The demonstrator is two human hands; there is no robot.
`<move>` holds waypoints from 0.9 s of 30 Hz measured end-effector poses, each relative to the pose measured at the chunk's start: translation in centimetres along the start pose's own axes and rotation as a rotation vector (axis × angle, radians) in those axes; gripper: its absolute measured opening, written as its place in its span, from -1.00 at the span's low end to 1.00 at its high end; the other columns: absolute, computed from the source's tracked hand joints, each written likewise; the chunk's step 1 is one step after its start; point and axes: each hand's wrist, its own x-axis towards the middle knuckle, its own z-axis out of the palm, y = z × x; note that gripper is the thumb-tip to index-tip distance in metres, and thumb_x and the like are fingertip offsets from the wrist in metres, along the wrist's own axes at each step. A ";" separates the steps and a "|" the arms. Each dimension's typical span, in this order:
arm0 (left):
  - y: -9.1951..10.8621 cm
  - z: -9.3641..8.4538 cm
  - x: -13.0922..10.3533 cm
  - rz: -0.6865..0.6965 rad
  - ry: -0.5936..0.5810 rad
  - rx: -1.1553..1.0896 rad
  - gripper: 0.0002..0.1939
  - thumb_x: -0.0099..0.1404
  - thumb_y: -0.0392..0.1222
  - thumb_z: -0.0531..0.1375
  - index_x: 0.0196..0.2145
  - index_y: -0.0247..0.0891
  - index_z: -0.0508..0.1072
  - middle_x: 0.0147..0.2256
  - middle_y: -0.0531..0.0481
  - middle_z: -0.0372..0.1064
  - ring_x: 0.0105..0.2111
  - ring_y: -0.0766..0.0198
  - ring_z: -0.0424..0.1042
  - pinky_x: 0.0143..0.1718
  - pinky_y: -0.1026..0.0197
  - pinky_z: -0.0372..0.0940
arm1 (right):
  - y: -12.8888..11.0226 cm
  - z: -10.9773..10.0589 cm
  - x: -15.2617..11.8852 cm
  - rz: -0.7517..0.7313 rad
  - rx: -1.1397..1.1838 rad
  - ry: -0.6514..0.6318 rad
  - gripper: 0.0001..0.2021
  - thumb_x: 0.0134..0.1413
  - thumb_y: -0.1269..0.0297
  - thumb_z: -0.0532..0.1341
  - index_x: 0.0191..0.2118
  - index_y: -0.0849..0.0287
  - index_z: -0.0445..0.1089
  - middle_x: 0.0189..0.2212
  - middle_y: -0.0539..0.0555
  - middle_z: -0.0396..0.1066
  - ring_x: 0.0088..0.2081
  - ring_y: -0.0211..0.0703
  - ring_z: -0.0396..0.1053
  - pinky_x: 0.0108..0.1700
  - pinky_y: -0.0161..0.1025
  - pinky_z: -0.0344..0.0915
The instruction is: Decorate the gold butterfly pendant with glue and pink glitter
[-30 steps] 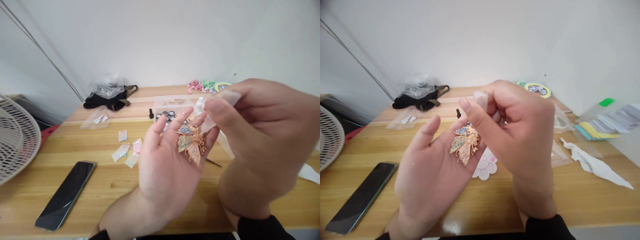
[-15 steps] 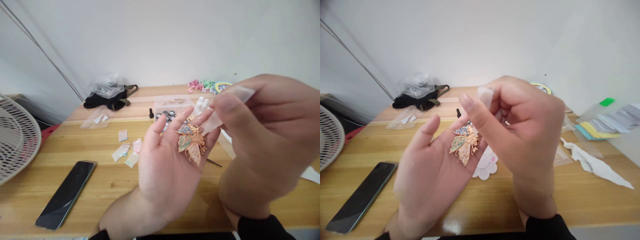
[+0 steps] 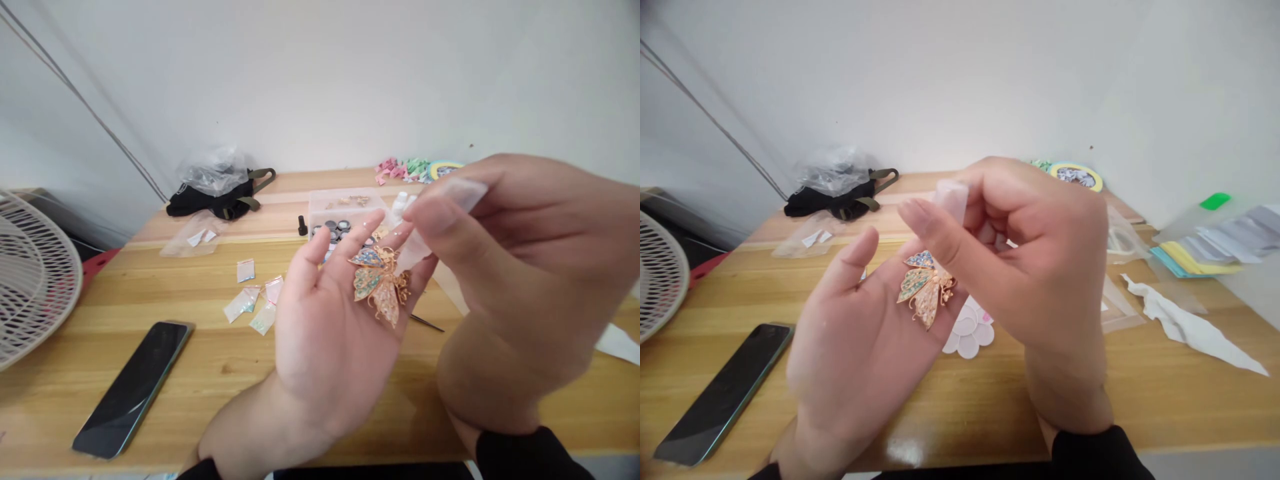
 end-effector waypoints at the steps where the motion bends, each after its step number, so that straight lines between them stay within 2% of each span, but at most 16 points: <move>1: 0.0 0.0 0.0 -0.001 0.004 -0.003 -0.40 0.46 0.14 -0.09 0.27 -0.27 0.27 0.15 -0.14 0.45 0.34 0.00 0.24 0.38 -0.05 0.11 | -0.3 0.2 0.0 0.002 0.013 0.032 -0.76 0.17 0.25 0.36 -0.51 0.04 0.41 -0.58 -0.09 0.41 -0.59 -0.27 0.29 -0.61 -0.18 0.13; 2: 0.1 0.0 0.1 -0.003 0.008 -0.005 -0.41 0.46 0.14 -0.09 0.26 -0.27 0.27 0.14 -0.14 0.46 0.33 0.01 0.25 0.38 -0.04 0.11 | -0.6 0.5 0.0 0.002 0.019 0.055 -0.78 0.18 0.29 0.36 -0.49 0.04 0.43 -0.59 -0.09 0.40 -0.59 -0.28 0.28 -0.60 -0.19 0.12; 4: 0.2 -0.1 0.1 -0.009 0.012 -0.004 -0.43 0.46 0.14 -0.08 0.24 -0.24 0.29 0.12 -0.12 0.48 0.32 0.03 0.27 0.38 -0.03 0.11 | -1.2 1.1 -0.1 0.114 -0.007 0.220 -0.77 0.24 0.38 0.29 -0.47 0.06 0.45 -0.57 -0.08 0.39 -0.55 -0.29 0.28 -0.55 -0.19 0.10; 8: 0.3 -0.3 0.2 -0.012 -0.001 -0.004 -0.44 0.46 0.14 -0.08 0.23 -0.23 0.29 0.12 -0.08 0.49 0.29 0.08 0.32 0.36 -0.01 0.14 | -2.1 1.9 -0.1 0.147 0.028 0.284 -0.78 0.17 0.38 0.34 -0.50 0.04 0.47 -0.63 -0.11 0.31 -0.61 -0.29 0.17 -0.58 -0.18 -0.01; 13: 0.3 -0.5 0.3 0.016 -0.004 -0.011 -0.45 0.47 0.10 -0.08 0.24 -0.26 0.26 0.11 -0.11 0.49 0.25 0.12 0.37 0.32 0.03 0.21 | -2.7 2.1 0.0 0.197 0.042 0.352 -0.75 0.17 0.43 0.32 -0.52 0.05 0.45 -0.60 -0.09 0.25 -0.60 -0.29 0.14 -0.59 -0.21 0.00; 16: 0.3 -0.5 0.5 0.016 0.014 -0.013 -0.46 0.47 0.10 -0.07 0.23 -0.27 0.27 0.10 -0.13 0.50 0.23 0.13 0.40 0.31 0.03 0.22 | -2.3 1.7 0.0 0.197 0.060 0.352 -0.75 0.18 0.42 0.32 -0.51 0.06 0.46 -0.61 -0.09 0.22 -0.61 -0.31 0.11 -0.60 -0.22 0.02; 18: 0.4 -0.5 0.8 0.029 0.032 -0.015 -0.46 0.47 0.09 -0.06 0.23 -0.28 0.27 0.10 -0.15 0.49 0.23 0.12 0.40 0.32 0.01 0.21 | -1.6 1.2 0.0 0.171 0.064 0.310 -0.78 0.22 0.34 0.30 -0.47 0.07 0.49 -0.60 -0.08 0.23 -0.59 -0.30 0.13 -0.59 -0.21 0.06; 19: 0.4 -0.4 0.9 0.038 0.051 -0.013 -0.47 0.47 0.09 -0.06 0.22 -0.29 0.28 0.09 -0.16 0.49 0.23 0.11 0.40 0.32 0.00 0.20 | -1.1 1.0 0.0 0.163 0.066 0.278 -0.81 0.24 0.30 0.30 -0.44 0.07 0.50 -0.58 -0.07 0.25 -0.58 -0.30 0.16 -0.58 -0.22 0.08; 20: 0.4 -0.4 1.1 0.048 0.076 -0.008 -0.47 0.46 0.08 -0.06 0.20 -0.29 0.30 0.08 -0.18 0.49 0.22 0.10 0.42 0.32 -0.01 0.19 | -0.7 0.7 0.0 0.108 0.080 0.153 -0.83 0.22 0.26 0.31 -0.41 0.07 0.52 -0.57 -0.07 0.27 -0.57 -0.31 0.19 -0.59 -0.25 0.10; 22: 0.2 -0.2 1.3 0.063 0.142 0.003 -0.50 0.46 0.09 -0.05 0.13 -0.30 0.35 0.05 -0.19 0.51 0.19 0.09 0.44 0.32 0.01 0.20 | 0.0 0.3 0.0 0.132 0.110 0.208 -0.84 0.24 0.25 0.30 -0.39 0.10 0.52 -0.58 -0.09 0.27 -0.59 -0.37 0.20 -0.59 -0.30 0.14; 24: -0.1 -0.1 1.5 0.067 0.194 0.012 -0.52 0.46 0.07 -0.05 0.09 -0.30 0.39 0.03 -0.20 0.51 0.17 0.08 0.46 0.31 0.04 0.20 | 0.5 -0.1 0.2 0.150 0.221 0.174 -0.85 0.23 0.26 0.31 -0.39 0.10 0.52 -0.63 -0.13 0.24 -0.64 -0.42 0.15 -0.61 -0.35 0.16; 27: -0.6 -0.4 1.6 0.066 0.214 0.014 -0.54 0.47 0.03 -0.06 0.12 -0.30 0.34 0.06 -0.25 0.48 0.13 0.04 0.50 0.29 0.00 0.22 | 1.1 -0.6 0.9 0.198 0.316 0.128 -0.89 0.19 0.29 0.32 -0.38 0.11 0.53 -0.67 -0.15 0.26 -0.67 -0.43 0.14 -0.62 -0.39 0.19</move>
